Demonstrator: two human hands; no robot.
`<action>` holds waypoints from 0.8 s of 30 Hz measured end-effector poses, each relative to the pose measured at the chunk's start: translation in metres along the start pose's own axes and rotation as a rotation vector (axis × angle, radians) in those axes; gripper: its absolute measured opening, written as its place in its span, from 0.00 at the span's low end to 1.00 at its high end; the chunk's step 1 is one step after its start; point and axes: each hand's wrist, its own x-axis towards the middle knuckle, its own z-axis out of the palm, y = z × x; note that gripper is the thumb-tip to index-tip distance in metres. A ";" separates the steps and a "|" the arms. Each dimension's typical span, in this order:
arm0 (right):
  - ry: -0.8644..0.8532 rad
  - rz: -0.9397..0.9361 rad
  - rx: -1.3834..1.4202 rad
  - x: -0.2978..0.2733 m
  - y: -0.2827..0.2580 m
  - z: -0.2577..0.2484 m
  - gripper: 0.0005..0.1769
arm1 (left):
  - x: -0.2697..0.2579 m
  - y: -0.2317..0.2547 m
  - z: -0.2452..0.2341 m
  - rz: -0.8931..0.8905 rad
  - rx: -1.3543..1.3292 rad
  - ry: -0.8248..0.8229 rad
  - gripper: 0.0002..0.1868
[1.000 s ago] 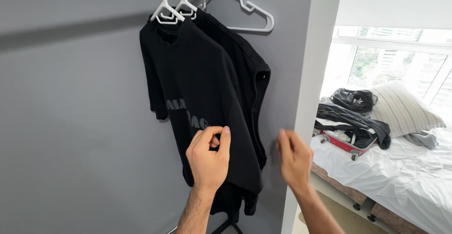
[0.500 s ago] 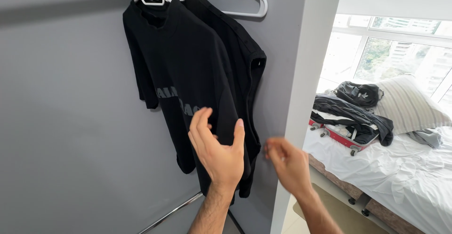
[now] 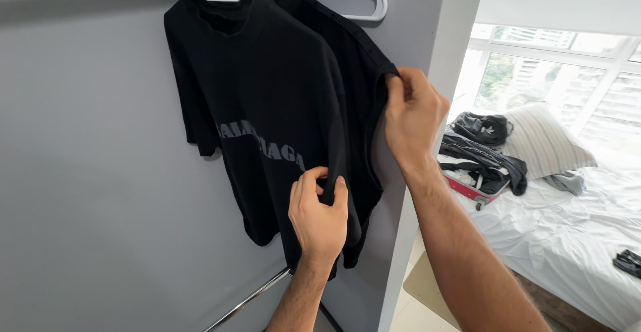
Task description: The person picks up a black t-shirt from a suitcase on the bed, places it on a white hanger, and hangs it in a closet. They then pick up a black zip-up hoodie, place it on a wooden hanger, zip it up, and hang it in the closet next to the t-shirt.
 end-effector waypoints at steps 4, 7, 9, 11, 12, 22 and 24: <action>0.077 -0.003 0.040 -0.025 -0.006 -0.009 0.08 | 0.002 0.000 -0.010 0.028 -0.023 -0.045 0.11; 0.121 0.009 0.114 -0.045 0.000 -0.019 0.09 | 0.000 0.001 -0.015 0.043 -0.063 -0.074 0.10; 0.129 0.157 0.113 -0.056 0.001 -0.025 0.09 | -0.001 -0.001 -0.017 0.075 -0.087 -0.056 0.10; 0.112 0.130 0.100 -0.059 0.001 -0.029 0.09 | -0.003 -0.003 -0.017 0.089 -0.103 -0.049 0.09; 0.089 0.108 0.095 -0.061 0.000 -0.031 0.09 | -0.004 -0.004 -0.018 0.099 -0.108 -0.040 0.09; 0.146 -0.278 0.000 -0.018 -0.058 -0.023 0.09 | -0.015 -0.005 -0.038 0.062 -0.141 -0.063 0.07; 0.034 -0.263 -0.084 -0.010 -0.070 -0.018 0.04 | -0.016 -0.002 -0.044 0.030 -0.211 -0.102 0.07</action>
